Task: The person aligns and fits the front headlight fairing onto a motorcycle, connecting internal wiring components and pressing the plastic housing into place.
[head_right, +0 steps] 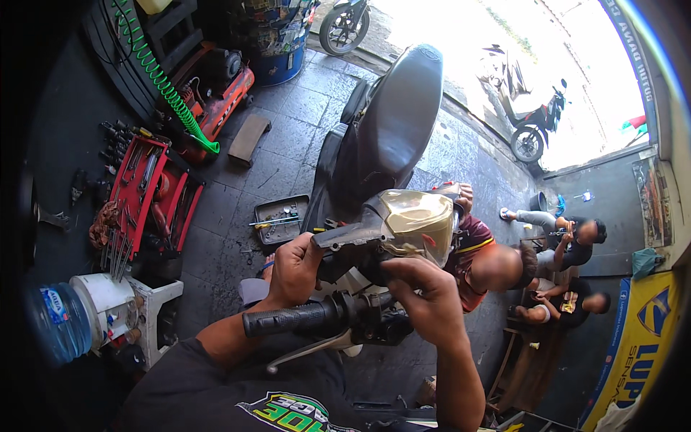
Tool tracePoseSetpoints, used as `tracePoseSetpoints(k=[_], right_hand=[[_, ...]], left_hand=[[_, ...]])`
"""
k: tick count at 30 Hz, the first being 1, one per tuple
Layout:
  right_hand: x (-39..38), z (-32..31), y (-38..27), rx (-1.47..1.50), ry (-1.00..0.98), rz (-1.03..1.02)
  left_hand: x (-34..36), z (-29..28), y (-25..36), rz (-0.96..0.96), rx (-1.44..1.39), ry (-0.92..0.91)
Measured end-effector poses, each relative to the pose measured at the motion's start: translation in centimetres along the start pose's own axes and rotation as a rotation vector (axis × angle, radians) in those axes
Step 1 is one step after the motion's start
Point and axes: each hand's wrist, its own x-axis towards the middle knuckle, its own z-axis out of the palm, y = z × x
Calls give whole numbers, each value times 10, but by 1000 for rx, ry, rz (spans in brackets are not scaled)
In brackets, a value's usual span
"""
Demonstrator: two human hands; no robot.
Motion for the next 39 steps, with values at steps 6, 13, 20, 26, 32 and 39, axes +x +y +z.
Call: tracePoseSetpoints(k=[6, 13, 20, 26, 32, 39], right_hand=[[27, 34, -4, -538, -190, -180], [36, 42, 0, -444, -226, -165], [36, 45, 1, -472, -219, -123], [34, 44, 1, -529, -188, -124], [31, 43, 9, -715, -111, -262], [29, 39, 4, -790, -127, -204]], left_hand=[[-2, 3, 4, -51, -49, -63], [-4, 1, 5, -61, -66, -77], [-8, 4, 6, -55, -74, -65], [-11, 6, 1, -8, -118, -91], [-13, -3, 24, 52, 87, -129], [-11, -21, 7, 141, 129, -343]])
